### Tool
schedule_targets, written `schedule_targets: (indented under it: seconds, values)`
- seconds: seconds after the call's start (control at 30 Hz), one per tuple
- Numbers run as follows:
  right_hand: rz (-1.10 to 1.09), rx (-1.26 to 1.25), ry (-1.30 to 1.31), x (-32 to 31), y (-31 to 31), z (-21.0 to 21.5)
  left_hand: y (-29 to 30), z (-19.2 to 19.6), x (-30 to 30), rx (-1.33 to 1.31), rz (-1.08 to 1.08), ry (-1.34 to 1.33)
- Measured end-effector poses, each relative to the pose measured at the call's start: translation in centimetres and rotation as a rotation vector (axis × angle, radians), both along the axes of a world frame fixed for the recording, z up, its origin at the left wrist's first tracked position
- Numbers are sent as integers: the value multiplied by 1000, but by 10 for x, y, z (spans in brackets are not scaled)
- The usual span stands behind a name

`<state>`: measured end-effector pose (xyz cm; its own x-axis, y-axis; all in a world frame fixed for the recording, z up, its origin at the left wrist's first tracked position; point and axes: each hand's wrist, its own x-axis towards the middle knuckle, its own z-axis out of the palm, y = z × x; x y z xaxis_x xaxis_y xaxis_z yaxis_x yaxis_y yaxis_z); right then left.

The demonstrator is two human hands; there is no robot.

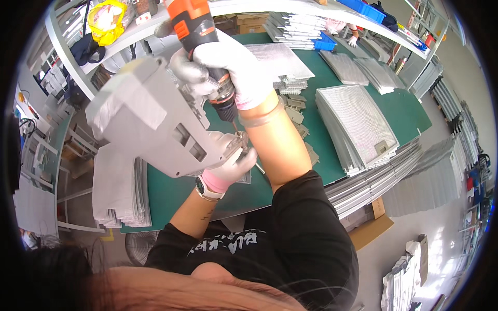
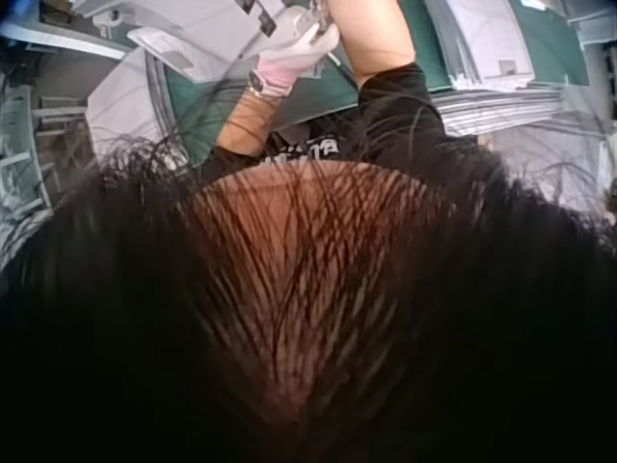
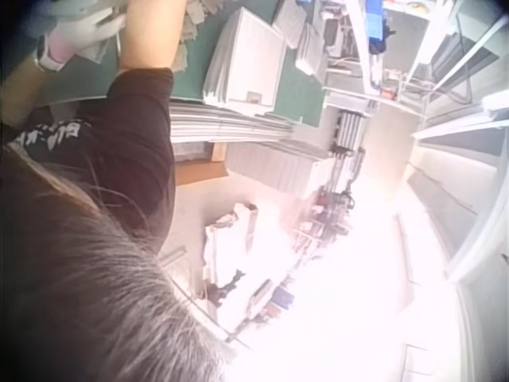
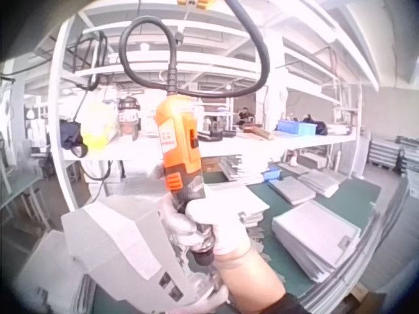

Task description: Manually assembling metal frames onto mesh air filters using a power drill and a hammer.

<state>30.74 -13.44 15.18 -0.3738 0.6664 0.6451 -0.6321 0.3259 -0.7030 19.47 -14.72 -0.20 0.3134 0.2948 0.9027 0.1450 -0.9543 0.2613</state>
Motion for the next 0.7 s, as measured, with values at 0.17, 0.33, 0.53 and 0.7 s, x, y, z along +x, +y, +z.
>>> schedule_targets:
  seconds: [0.17,0.33,0.53,0.7]
  values:
    - [-188,-67,110,7,6,-12,2,-9,-3,-22,20,20]
    - [68,38,52,-2,1,-5,-5,1,-8,-126,-9,45]
    - [127,-29,35,-6,-6,0,-10,14,-7,-95,57,108]
    - [182,-34,-123,-20,1,2,-3,7,-5,-159,27,77]
